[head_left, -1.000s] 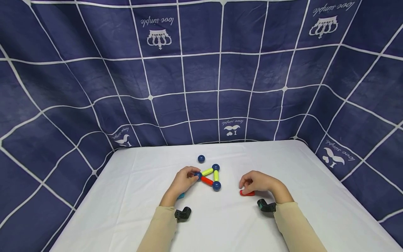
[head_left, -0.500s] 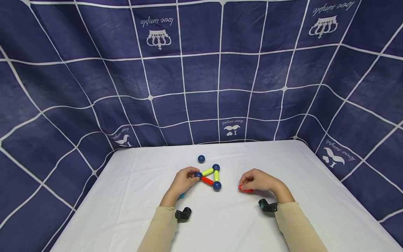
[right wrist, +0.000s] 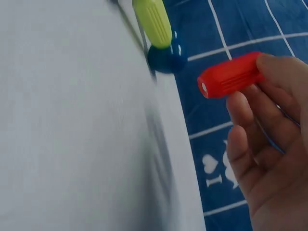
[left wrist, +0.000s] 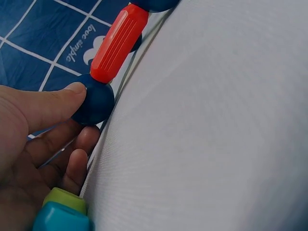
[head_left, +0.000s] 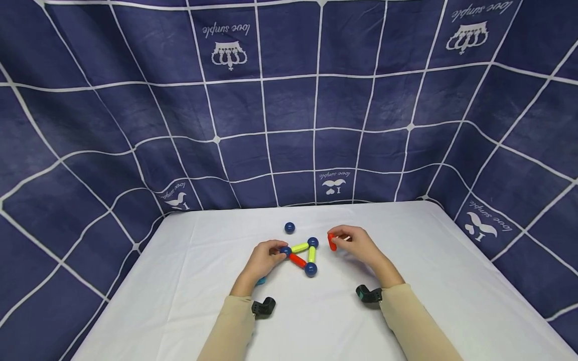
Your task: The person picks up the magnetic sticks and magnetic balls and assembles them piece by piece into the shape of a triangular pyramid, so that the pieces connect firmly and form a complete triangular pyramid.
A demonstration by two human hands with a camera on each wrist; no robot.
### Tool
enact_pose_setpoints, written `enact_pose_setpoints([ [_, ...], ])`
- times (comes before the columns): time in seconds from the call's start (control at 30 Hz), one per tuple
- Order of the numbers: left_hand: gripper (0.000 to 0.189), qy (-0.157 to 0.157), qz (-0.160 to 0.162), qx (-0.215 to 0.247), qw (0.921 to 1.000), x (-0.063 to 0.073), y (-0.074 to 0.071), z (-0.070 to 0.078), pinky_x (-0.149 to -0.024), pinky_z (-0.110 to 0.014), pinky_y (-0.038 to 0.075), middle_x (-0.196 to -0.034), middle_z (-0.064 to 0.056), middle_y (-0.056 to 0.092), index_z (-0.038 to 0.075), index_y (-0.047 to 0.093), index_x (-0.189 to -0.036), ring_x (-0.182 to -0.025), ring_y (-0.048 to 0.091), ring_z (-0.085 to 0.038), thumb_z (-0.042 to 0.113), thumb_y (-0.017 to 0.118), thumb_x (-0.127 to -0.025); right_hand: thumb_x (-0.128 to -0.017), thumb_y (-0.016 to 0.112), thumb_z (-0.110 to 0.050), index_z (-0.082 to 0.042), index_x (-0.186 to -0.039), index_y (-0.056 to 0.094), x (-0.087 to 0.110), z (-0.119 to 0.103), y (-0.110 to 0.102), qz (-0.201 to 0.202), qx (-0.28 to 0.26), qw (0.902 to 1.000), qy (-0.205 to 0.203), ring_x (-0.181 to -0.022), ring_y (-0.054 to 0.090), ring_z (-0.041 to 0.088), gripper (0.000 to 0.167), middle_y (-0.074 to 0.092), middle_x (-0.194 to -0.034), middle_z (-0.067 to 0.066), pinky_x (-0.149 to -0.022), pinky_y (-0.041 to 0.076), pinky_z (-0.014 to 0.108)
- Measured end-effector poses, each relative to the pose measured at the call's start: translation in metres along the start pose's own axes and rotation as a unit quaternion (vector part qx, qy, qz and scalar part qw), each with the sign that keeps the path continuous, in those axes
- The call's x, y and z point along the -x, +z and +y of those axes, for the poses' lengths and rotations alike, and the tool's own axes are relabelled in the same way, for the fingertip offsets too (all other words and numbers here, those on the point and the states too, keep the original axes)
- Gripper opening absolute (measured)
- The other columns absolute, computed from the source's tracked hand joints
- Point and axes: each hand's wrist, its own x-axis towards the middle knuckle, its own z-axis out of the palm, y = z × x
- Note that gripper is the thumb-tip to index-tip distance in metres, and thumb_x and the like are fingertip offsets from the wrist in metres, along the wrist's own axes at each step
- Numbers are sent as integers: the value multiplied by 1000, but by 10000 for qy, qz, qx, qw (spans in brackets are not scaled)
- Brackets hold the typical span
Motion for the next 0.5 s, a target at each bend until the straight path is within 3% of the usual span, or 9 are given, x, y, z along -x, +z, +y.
enact_pose_setpoints([
  [0.2, 28, -3, -33, -33, 10000, 0, 1, 0, -84, -34, 51, -105, -2, 71, 15, 72, -118, -89, 58, -15, 10, 72, -90, -92, 71, -13, -11, -112, 72, -15, -8, 19, 647, -183, 9977, 15, -90, 66, 16, 21, 75, -101, 7, -79, 53, 24],
  [0.5, 29, 59, -21, -49, 10000, 0, 0, -1, -84, -34, 51, -104, -3, 71, 15, 72, -118, -88, 58, -15, 10, 72, -90, -93, 71, -14, -11, -112, 71, -29, -7, 39, 782, -489, 9956, 142, -94, 67, 20, 19, 75, -99, 7, -80, 53, 27],
])
